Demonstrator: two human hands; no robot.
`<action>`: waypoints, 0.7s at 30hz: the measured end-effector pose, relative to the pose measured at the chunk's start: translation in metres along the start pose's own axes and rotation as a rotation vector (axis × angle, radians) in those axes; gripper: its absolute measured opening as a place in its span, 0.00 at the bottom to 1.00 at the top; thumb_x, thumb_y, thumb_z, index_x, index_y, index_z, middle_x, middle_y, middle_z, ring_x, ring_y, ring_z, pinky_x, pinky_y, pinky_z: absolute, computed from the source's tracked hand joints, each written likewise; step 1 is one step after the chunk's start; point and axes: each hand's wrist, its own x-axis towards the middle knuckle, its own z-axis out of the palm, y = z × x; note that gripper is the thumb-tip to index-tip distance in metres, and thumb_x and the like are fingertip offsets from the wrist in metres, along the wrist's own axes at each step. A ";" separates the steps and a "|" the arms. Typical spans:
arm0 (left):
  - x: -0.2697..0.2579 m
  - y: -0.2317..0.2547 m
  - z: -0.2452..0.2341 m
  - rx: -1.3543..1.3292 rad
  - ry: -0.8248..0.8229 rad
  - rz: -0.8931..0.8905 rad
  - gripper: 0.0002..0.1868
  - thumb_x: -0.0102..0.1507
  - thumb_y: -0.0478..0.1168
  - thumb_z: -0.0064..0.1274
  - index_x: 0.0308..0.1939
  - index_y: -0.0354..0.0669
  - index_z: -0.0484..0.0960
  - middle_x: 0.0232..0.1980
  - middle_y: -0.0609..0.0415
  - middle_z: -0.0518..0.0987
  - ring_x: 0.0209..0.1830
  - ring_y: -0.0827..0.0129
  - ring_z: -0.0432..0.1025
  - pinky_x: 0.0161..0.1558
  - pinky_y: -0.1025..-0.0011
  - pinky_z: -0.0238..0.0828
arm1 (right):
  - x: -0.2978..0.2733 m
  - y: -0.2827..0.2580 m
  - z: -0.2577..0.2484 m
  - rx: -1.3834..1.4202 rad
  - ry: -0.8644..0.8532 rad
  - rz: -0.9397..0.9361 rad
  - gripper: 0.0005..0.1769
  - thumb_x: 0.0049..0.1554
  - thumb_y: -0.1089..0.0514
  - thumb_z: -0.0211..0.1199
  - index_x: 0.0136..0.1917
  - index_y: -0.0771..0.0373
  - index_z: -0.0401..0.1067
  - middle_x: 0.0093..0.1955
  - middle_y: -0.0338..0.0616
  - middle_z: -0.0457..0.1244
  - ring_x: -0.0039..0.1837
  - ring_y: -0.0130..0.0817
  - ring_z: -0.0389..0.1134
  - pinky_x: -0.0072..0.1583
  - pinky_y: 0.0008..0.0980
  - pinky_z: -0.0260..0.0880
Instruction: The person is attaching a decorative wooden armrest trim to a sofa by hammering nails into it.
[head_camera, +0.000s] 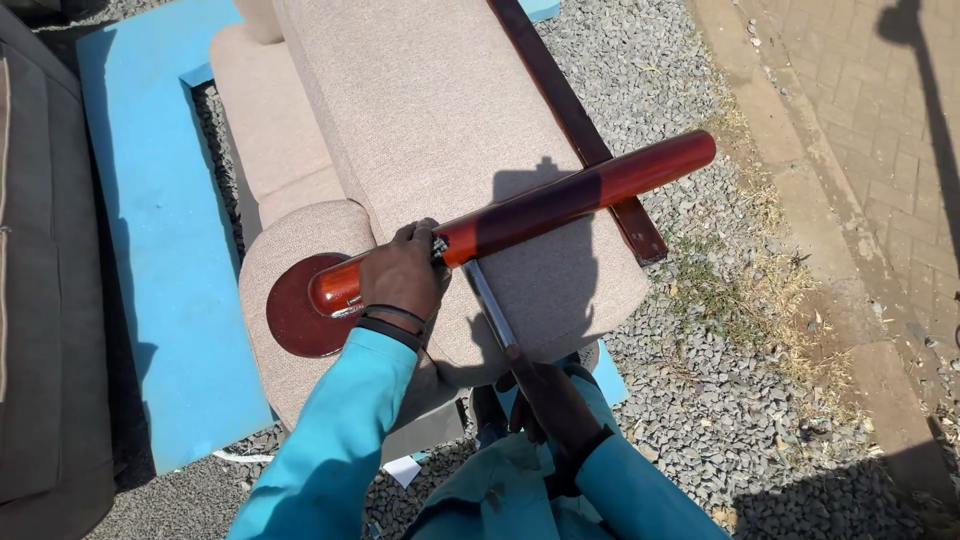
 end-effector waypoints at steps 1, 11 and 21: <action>-0.001 0.001 -0.001 0.001 -0.001 -0.004 0.41 0.70 0.54 0.70 0.87 0.56 0.83 0.63 0.49 0.93 0.42 0.42 0.90 0.40 0.40 0.88 | 0.001 0.002 -0.001 -0.002 -0.004 0.001 0.46 0.72 0.22 0.52 0.53 0.66 0.87 0.25 0.54 0.70 0.24 0.41 0.68 0.36 0.41 0.72; -0.002 0.003 -0.015 -0.075 -0.003 0.009 0.37 0.66 0.53 0.76 0.79 0.51 0.89 0.69 0.47 0.92 0.53 0.37 0.90 0.50 0.38 0.90 | -0.011 -0.016 0.006 -0.235 0.002 -0.040 0.48 0.77 0.22 0.46 0.50 0.65 0.87 0.30 0.66 0.72 0.35 0.56 0.78 0.46 0.47 0.83; 0.005 0.003 -0.004 -0.108 -0.091 -0.023 0.39 0.67 0.51 0.74 0.84 0.53 0.89 0.76 0.45 0.92 0.66 0.36 0.91 0.63 0.36 0.92 | 0.011 0.008 0.000 -0.079 -0.017 -0.013 0.62 0.77 0.13 0.47 0.34 0.68 0.90 0.27 0.66 0.75 0.26 0.51 0.77 0.30 0.42 0.74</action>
